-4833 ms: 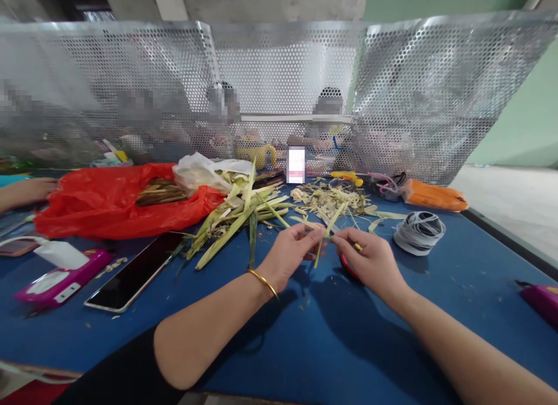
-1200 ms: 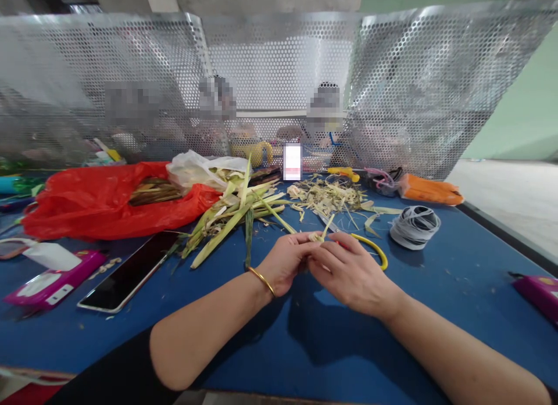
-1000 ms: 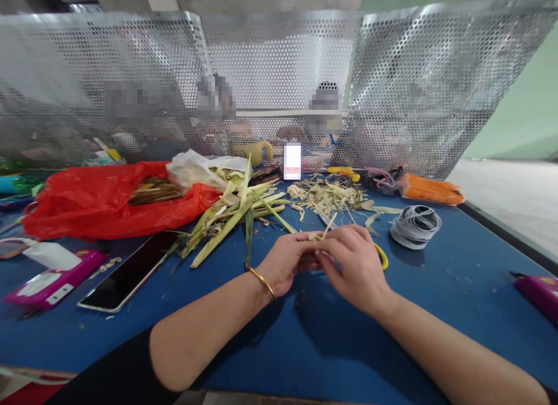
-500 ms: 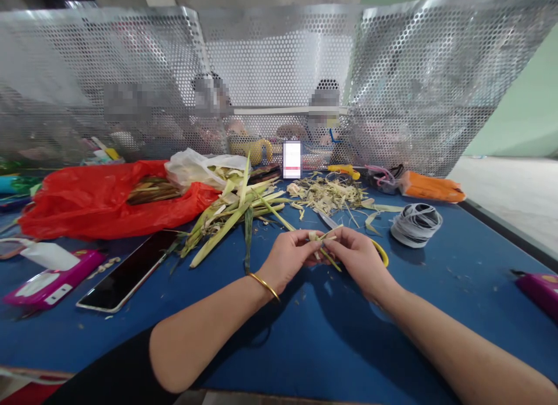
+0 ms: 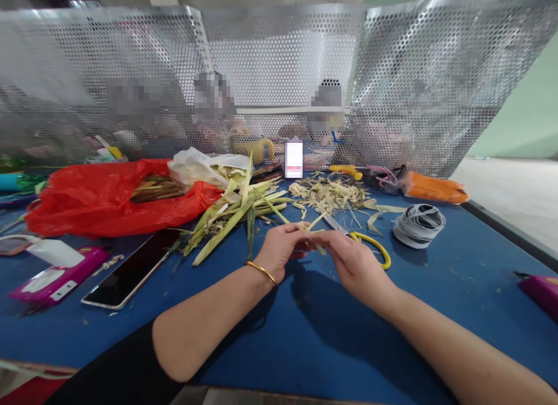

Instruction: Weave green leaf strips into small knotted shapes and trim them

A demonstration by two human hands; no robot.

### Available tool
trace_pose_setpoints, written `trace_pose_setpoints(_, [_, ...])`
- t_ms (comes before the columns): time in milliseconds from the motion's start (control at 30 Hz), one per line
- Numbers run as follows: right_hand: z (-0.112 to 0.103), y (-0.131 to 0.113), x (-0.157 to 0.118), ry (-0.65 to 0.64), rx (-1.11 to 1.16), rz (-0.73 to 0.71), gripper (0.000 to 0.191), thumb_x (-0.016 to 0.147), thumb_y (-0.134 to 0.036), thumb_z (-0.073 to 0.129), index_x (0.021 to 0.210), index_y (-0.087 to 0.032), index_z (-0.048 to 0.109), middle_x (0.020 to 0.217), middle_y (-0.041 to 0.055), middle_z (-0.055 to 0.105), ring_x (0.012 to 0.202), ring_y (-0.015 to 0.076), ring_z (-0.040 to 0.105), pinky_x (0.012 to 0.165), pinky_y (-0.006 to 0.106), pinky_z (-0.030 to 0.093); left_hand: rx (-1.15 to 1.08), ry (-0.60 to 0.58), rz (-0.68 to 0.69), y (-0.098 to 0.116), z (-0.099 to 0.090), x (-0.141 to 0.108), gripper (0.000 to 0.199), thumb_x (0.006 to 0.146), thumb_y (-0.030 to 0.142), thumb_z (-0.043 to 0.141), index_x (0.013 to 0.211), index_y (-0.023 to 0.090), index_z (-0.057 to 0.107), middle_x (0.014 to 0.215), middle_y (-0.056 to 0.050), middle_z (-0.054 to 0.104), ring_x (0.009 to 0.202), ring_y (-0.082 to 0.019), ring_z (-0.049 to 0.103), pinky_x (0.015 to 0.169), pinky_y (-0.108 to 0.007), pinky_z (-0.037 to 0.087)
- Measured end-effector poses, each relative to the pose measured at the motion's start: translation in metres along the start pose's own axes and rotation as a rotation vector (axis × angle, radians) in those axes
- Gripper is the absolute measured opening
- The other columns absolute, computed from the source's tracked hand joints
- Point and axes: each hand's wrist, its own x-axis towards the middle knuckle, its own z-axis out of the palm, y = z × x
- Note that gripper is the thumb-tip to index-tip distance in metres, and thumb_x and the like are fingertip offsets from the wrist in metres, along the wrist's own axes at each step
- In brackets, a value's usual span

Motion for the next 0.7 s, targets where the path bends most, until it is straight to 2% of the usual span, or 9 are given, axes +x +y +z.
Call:
trace_pose_setpoints(133, [-0.001,0.002,0.0,-0.025,-0.091,-0.134,0.029,0.089,-0.007,0.044,0.108,-0.021,0.06,0.108,0.0079,0.066,0.098,0.0171,0.063,0.081,0.029,0.051,0.004,0.013,0.03,0.0,0.003,-0.003,0.032,0.062,0.019,0.072,0.093,0.015,0.07,0.061,0.001,0.064,0.052,-0.009,0.058,0.05,-0.019,0.041])
trace_pose_setpoints(233, [-0.002,0.005,0.0,0.066,-0.128,-0.141,0.022,0.09,-0.01,0.048,0.1,-0.021,0.063,0.098,0.0059,0.069,0.092,0.0168,0.063,0.08,0.031,0.049,0.033,-0.03,0.017,-0.002,0.006,-0.007,0.025,0.062,0.019,0.074,0.086,0.014,0.068,0.058,0.0,0.064,0.052,-0.011,0.06,0.05,-0.019,0.042])
trace_pose_setpoints(333, [-0.005,0.005,0.003,0.187,-0.149,-0.043,0.016,0.089,-0.013,0.051,0.089,-0.022,0.064,0.092,0.0046,0.068,0.089,0.0175,0.063,0.081,0.033,0.046,0.047,-0.122,-0.011,-0.004,0.008,-0.01,0.02,0.061,0.021,0.076,0.078,0.013,0.068,0.061,-0.005,0.068,0.054,-0.014,0.064,0.053,-0.022,0.045])
trace_pose_setpoints(400, [-0.006,0.005,0.004,0.208,-0.155,0.035,0.014,0.089,-0.015,0.05,0.082,-0.021,0.061,0.091,0.0046,0.067,0.088,0.0176,0.062,0.079,0.033,0.045,0.052,-0.176,-0.015,-0.004,0.008,-0.011,0.021,0.06,0.022,0.077,0.077,0.013,0.069,0.062,-0.005,0.068,0.055,-0.014,0.064,0.056,-0.023,0.047])
trace_pose_setpoints(600, [-0.003,0.009,0.004,0.044,-0.267,0.24,0.015,0.09,-0.019,0.044,0.078,-0.02,0.052,0.075,0.0018,0.061,0.067,0.016,0.058,0.059,0.026,0.04,0.156,-0.345,-0.019,-0.003,0.003,-0.011,0.017,0.063,0.024,0.075,0.073,0.012,0.07,0.062,-0.004,0.067,0.054,-0.012,0.062,0.058,-0.024,0.048])
trace_pose_setpoints(700, [-0.003,0.009,0.003,0.001,-0.258,0.312,0.012,0.089,-0.02,0.044,0.08,-0.021,0.052,0.068,-0.0009,0.06,0.062,0.0153,0.058,0.056,0.024,0.037,0.194,-0.372,-0.012,0.0,0.003,-0.012,0.015,0.066,0.026,0.073,0.071,0.013,0.069,0.062,-0.004,0.067,0.055,-0.012,0.062,0.06,-0.024,0.049])
